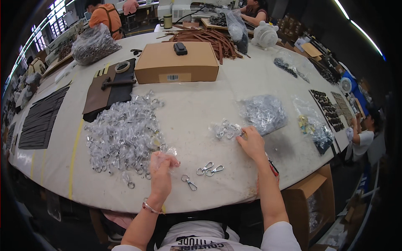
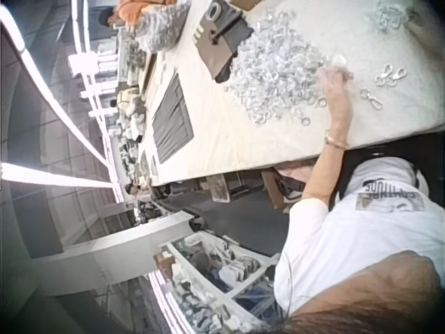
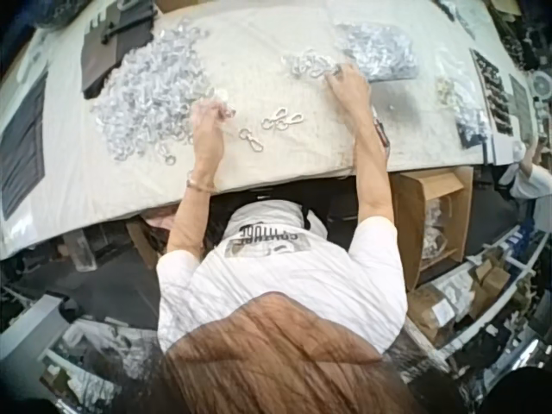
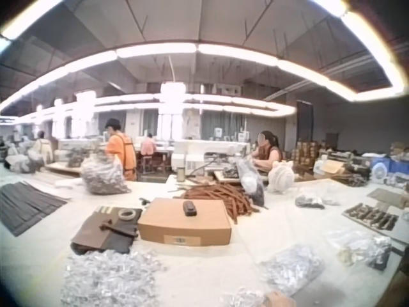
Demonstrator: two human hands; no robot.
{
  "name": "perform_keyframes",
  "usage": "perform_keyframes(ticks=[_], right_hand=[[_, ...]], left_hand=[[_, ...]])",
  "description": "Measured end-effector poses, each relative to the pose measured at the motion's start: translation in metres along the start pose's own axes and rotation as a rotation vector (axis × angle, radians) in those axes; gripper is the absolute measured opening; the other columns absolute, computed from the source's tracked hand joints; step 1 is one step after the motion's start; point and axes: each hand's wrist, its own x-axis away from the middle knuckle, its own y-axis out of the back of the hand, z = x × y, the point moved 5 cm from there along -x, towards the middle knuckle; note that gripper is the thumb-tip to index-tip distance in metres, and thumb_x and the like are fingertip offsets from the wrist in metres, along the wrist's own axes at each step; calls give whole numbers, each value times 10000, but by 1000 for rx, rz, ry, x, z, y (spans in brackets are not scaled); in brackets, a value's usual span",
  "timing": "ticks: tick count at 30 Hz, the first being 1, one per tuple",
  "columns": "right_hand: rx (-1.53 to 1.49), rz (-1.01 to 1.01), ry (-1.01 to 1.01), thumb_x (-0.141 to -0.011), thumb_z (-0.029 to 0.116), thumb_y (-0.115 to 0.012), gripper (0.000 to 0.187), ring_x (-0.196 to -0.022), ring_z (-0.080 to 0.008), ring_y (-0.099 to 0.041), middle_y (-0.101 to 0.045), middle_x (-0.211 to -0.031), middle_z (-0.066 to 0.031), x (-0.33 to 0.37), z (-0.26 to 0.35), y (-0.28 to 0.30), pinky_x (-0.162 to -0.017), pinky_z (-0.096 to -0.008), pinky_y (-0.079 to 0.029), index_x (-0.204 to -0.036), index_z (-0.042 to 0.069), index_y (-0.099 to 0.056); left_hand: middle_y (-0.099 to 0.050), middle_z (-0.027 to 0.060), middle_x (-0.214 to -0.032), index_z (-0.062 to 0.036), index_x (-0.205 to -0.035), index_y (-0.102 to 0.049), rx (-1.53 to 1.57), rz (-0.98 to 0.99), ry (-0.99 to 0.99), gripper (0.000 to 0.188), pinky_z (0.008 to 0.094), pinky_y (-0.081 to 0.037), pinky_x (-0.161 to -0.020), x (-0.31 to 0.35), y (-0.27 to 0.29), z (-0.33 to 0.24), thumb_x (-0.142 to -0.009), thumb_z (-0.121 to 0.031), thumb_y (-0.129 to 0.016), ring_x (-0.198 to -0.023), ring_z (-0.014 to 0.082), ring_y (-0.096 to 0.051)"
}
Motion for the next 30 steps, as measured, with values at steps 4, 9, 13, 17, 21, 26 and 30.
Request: perform_keyframes(ticks=[4,9,13,17,21,26,30], right_hand=[[-62,186,60,-747,208,-598,253,-841,-273,-572,-551,-978,-85,21,17,-7,-728,-378,-447,-942,47,-587],[-252,256,126,-737,220,-609,263,-820,-272,-574,-569,-945,-88,39,42,-5,-715,-354,-447,-934,46,-594],[-257,284,29,-690,233,-645,296,-773,-265,-585,-599,-859,-119,19,26,-9,-671,-335,-448,-909,40,-595],[-219,459,-44,-668,229,-649,287,-742,-262,-588,-602,-778,-144,6,28,-19,-649,-341,-444,-848,13,-590],[-351,548,40,-688,188,-621,231,-640,-254,-553,-569,-676,-152,3,14,-38,-585,-337,-414,-763,-21,-556],[-451,482,29,-708,141,-599,184,-576,-213,-507,-543,-637,-139,6,18,-34,-539,-324,-385,-734,-26,-525],[-569,430,23,-710,87,-592,131,-579,-189,-510,-539,-635,-120,2,20,-31,-540,-308,-395,-745,-23,-530]], left_hand=[[-469,23,-701,-43,-957,-404,168,-44,68,120,327,-434,-697,4,3,-2,-842,-37,-439,-644,114,-445],[-484,27,-709,-63,-1007,-449,247,34,224,178,334,-438,-695,14,26,-3,-836,-66,-499,-650,131,-469],[-499,35,-700,-84,-961,-479,341,16,313,128,354,-445,-701,21,11,-7,-838,-86,-512,-649,174,-509],[-503,45,-677,-94,-931,-470,332,11,357,92,380,-448,-698,24,12,-10,-843,-85,-493,-629,189,-521],[-482,49,-636,-103,-901,-456,457,151,288,71,396,-443,-671,23,22,-5,-840,-87,-489,-581,175,-504],[-451,39,-602,-105,-907,-446,589,183,303,126,388,-436,-643,23,26,3,-816,-76,-529,-544,160,-477],[-557,85,-671,-76,-928,-476,467,190,316,175,400,-459,-661,23,13,-4,-788,-68,-582,-608,217,-558]])
